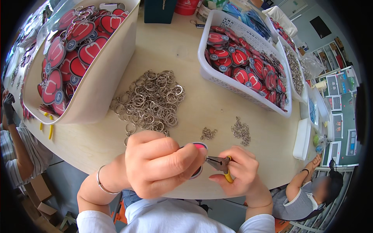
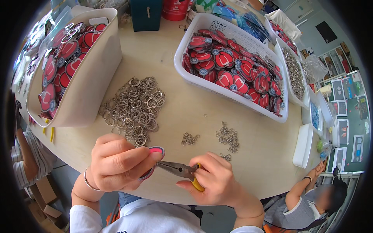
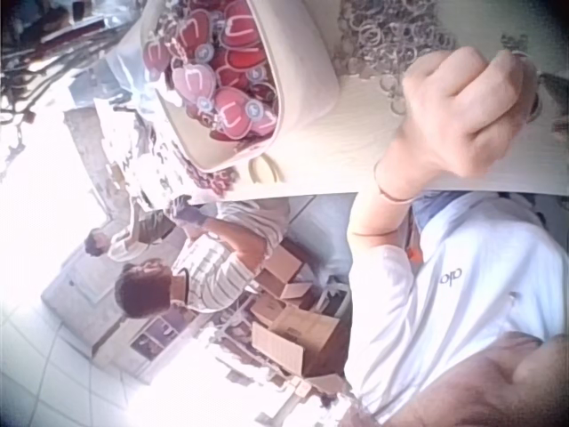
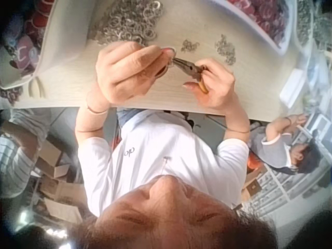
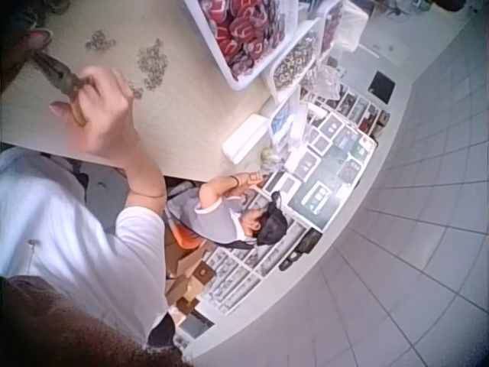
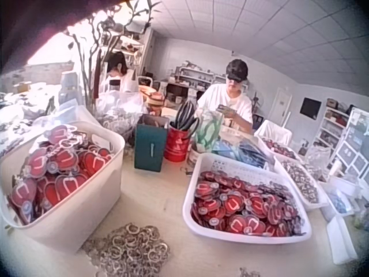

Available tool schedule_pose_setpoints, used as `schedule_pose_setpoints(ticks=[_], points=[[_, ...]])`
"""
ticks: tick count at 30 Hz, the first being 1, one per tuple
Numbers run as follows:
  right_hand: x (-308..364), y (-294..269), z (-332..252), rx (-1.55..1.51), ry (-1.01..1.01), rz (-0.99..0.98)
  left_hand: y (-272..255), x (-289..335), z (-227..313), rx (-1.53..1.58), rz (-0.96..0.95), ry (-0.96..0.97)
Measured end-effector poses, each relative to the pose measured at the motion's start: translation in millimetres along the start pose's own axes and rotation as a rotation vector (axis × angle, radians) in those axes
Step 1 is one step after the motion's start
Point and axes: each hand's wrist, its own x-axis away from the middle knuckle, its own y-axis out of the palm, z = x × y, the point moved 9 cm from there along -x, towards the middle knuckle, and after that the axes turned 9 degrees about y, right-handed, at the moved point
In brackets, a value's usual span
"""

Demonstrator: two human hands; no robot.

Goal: The person uses pliers to attach split rings and key rings to heart-shaped keychain tags. They repeatedly open and close split rings, connect them to the tags, and place finished keychains into a container. The workspace includes bins of tags, piles of rings, and tools on a table.

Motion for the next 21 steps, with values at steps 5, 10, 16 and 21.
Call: schedule_pose_setpoints(ticks=[5,10,16,21], points=[[-4.2,-11.1,3.4,0.047,0.002,0.024,2.3,-2.4,-12.1,0.137,-0.015,-0.097],[-3.7,-15.3,2.4,0.124,-0.046,0.077,6.7,-0.5,-20.3,0.341,0.012,-0.173],[-5.5,-15.4,-0.3,0.18,-0.105,0.063,10.4,-2.9,-25.4,0.512,-0.008,-0.22],[-4.6,-14.3,0.0,0.182,-0.132,0.054,13.9,-2.2,-27.0,0.605,-0.003,-0.223]])
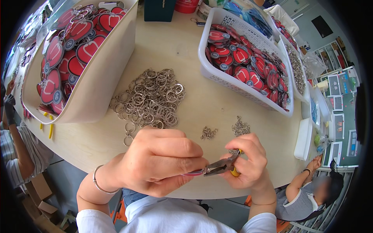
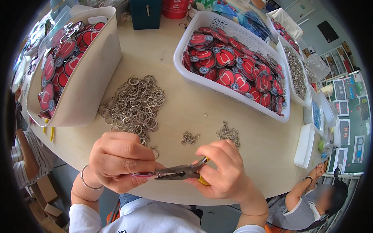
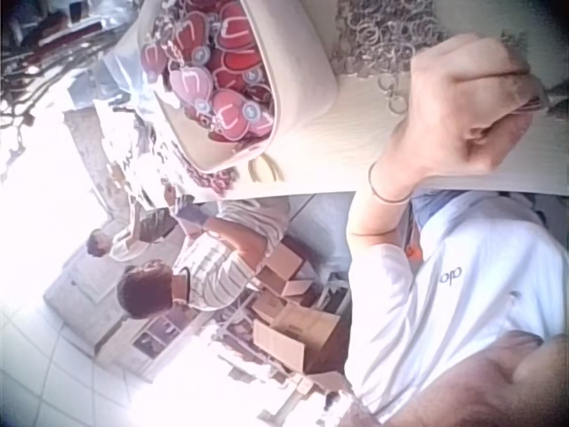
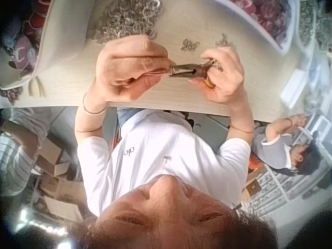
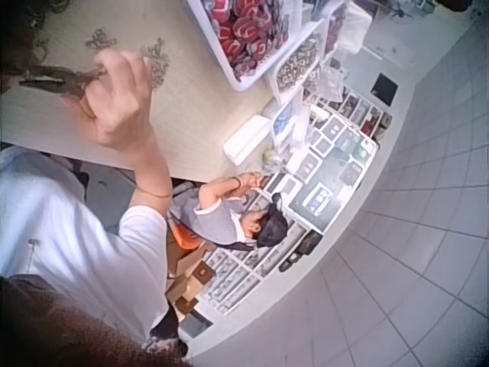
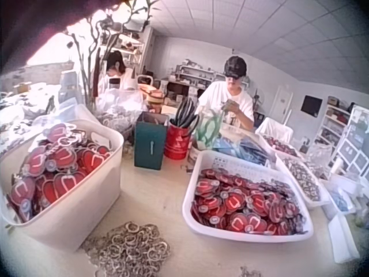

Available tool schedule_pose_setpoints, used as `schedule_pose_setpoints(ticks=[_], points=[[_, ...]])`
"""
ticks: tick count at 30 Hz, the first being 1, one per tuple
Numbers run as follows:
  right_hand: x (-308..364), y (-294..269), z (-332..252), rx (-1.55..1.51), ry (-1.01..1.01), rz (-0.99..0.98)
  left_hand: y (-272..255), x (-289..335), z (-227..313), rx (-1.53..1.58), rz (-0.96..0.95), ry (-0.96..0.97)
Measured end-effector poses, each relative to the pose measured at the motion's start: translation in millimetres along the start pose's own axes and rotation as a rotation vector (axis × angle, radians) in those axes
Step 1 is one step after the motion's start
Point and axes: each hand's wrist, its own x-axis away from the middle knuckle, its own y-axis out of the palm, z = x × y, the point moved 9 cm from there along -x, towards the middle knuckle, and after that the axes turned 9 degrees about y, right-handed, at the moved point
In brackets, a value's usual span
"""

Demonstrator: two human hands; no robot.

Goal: The person uses pliers to attach split rings and key rings to heart-shaped keychain tags. They repeatedly open and close split rings, connect them to the tags, and place finished keychains into a container. The workspace includes bins of tags, piles of rings, and tools on a table.

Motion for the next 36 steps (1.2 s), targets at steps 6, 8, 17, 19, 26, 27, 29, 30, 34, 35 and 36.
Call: schedule_pose_setpoints(ticks=[6,8,17,19,26,27,29,30,34,35,36], points=[[1.3,1.6,-2.3,0.0,-0.022,-0.002,1.2,0.8,-3.0,0.087,0.012,-0.031],[0.7,2.3,-3.9,0.011,-0.019,-0.007,1.4,1.6,-3.0,0.098,0.015,-0.039],[4.2,8.9,-3.4,-0.026,0.031,-0.038,2.0,2.0,-4.7,0.098,0.01,-0.109],[2.9,8.5,-0.2,-0.073,0.065,-0.077,2.7,2.8,-8.8,0.103,0.013,-0.189],[-23.4,-63.1,71.9,0.042,0.38,0.385,-47.0,-5.1,11.1,-0.393,0.169,-0.274],[-28.9,-73.6,92.7,0.127,0.47,0.422,-55.7,-8.4,18.6,-0.464,0.208,-0.274],[-25.8,-83.2,123.1,0.208,0.585,0.419,-77.0,-14.9,40.0,-0.631,0.289,-0.267],[-23.9,-80.2,138.6,0.201,0.611,0.37,-89.3,-21.5,52.4,-0.774,0.288,-0.193],[-15.0,-68.1,167.2,0.162,0.677,0.439,-143.8,-42.2,69.2,-1.214,0.372,-0.194],[-13.9,-68.3,165.7,0.163,0.651,0.484,-157.5,-48.6,59.8,-1.246,0.319,-0.19],[-10.2,-72.0,164.2,0.157,0.648,0.523,-173.6,-51.1,46.5,-1.26,0.276,-0.185]])
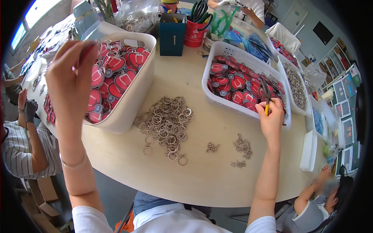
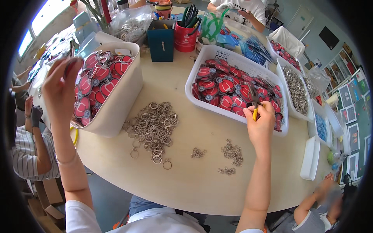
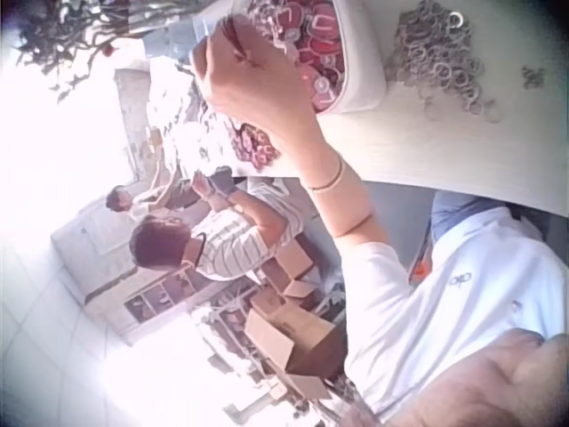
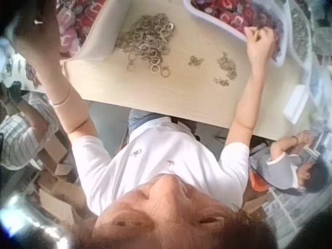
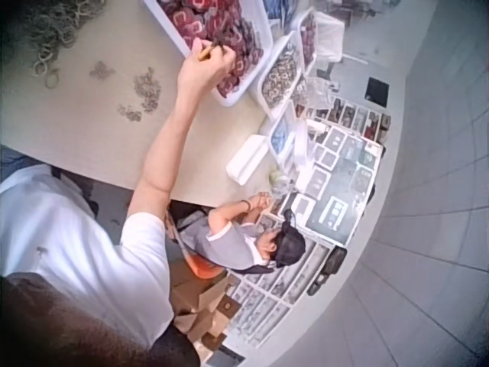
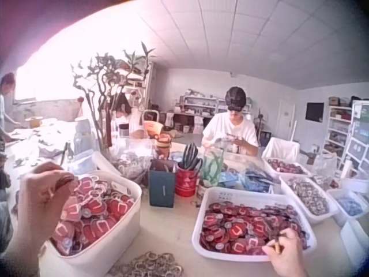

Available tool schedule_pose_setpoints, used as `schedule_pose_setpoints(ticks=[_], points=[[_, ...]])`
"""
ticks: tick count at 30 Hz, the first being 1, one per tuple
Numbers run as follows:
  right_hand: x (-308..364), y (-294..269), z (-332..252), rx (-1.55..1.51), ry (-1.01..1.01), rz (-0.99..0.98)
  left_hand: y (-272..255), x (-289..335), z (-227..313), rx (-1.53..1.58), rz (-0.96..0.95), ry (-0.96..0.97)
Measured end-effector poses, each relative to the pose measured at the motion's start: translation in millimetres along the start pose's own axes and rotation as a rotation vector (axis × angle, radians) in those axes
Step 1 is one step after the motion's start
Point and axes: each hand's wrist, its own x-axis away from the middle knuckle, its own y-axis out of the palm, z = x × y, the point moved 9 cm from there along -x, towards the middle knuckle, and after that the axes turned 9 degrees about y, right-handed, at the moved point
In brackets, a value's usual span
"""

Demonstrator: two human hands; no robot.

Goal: The person uses pliers to attach split rings and key rings to heart-shaped keychain tags. They repeatedly open and close split rings, connect them to the tags, and place finished keychains into a container. The workspace includes bins of tags, piles of rings, and tools on a table.

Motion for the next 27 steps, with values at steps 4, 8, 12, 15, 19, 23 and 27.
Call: schedule_pose_setpoints(ticks=[4,8,12,15,19,23,27], points=[[2.0,-9.3,-10.4,-0.117,-0.001,0.087,24.2,-9.3,-48.6,-0.558,-0.422,-0.129],[15.2,-23.9,-38.1,-0.243,-0.088,0.131,23.4,3.0,3.6,-0.627,-0.174,0.232],[49.9,-18.8,-81.7,-0.353,-0.293,0.078,73.1,49.1,76.8,0.59,-0.509,-0.151],[85.2,-4.6,-111.1,-0.376,-0.399,-0.005,139.5,127.1,123.8,1.308,-0.98,-0.78],[124.4,7.4,-131.7,-0.294,-0.662,-0.066,163.9,177.3,150.5,1.744,-0.8,-1.459],[119.0,27.4,-103.4,-0.368,-0.484,-0.211,173.4,201.9,139.5,1.593,-0.737,-1.464],[71.9,45.3,-50.3,-0.165,-0.214,-0.227,174.1,206.6,127.8,1.511,-0.77,-1.312]])
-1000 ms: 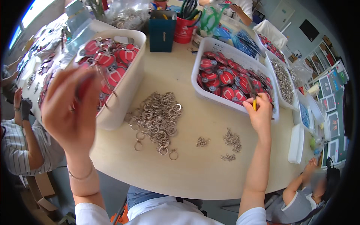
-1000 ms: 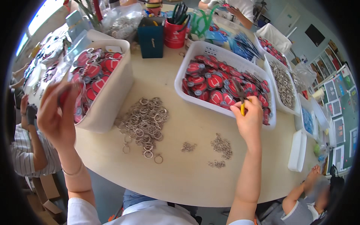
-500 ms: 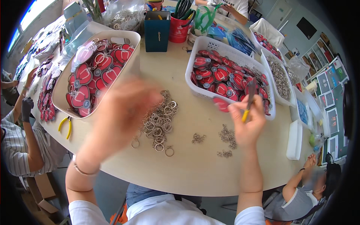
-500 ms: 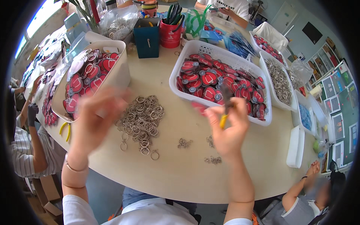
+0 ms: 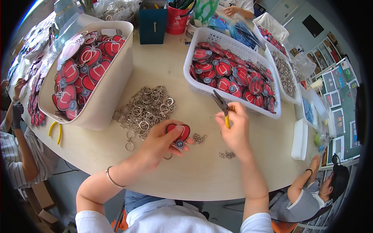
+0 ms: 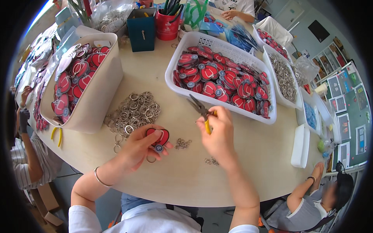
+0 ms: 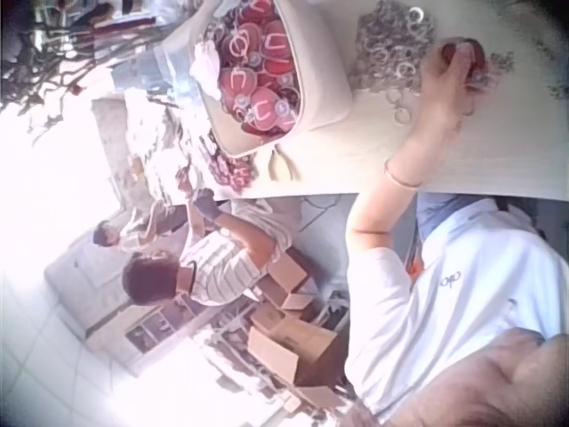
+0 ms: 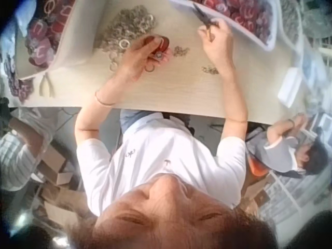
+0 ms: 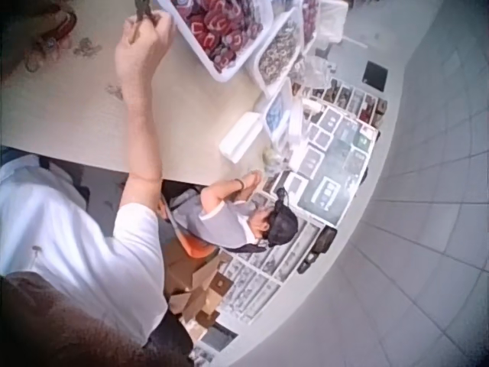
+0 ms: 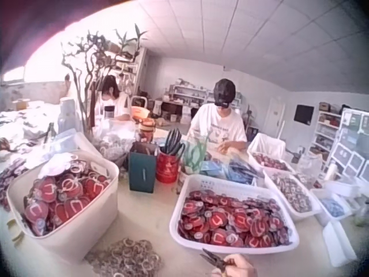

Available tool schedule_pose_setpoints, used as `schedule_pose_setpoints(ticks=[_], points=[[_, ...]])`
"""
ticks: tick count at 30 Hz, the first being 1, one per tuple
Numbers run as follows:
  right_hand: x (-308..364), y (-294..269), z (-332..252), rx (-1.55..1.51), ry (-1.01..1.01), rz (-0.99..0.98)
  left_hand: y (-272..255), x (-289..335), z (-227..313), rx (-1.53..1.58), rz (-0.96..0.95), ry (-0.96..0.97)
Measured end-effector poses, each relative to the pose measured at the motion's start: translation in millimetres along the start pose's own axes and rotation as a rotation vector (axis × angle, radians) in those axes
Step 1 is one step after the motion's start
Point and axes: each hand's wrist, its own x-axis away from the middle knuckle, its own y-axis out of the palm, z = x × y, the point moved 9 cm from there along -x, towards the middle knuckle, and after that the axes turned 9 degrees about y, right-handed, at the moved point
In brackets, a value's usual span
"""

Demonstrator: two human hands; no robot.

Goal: The person uses pliers to attach split rings and key rings to heart-shaped keychain tags. They repeatedly open and close split rings, connect them to the tags, and place finished keychains into a container. The workspace includes bins of tags, piles of rings, and tools on a table.

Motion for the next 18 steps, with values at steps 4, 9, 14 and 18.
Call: schedule_pose_setpoints(ticks=[4,9,14,18], points=[[2.4,19.9,-0.6,0.245,-0.151,-0.141,5.7,3.1,3.2,-0.071,-0.054,0.04],[1.4,29.1,9.6,0.296,-0.155,-0.092,1.1,5.4,9.6,-0.131,-0.039,0.073],[0.8,29.7,15.1,0.257,-0.103,-0.094,8.9,9.7,21.0,-0.241,-0.069,0.139],[7.5,29.5,5.9,-0.21,0.207,-0.323,8.4,13.5,31.3,-0.438,-0.025,0.286]])
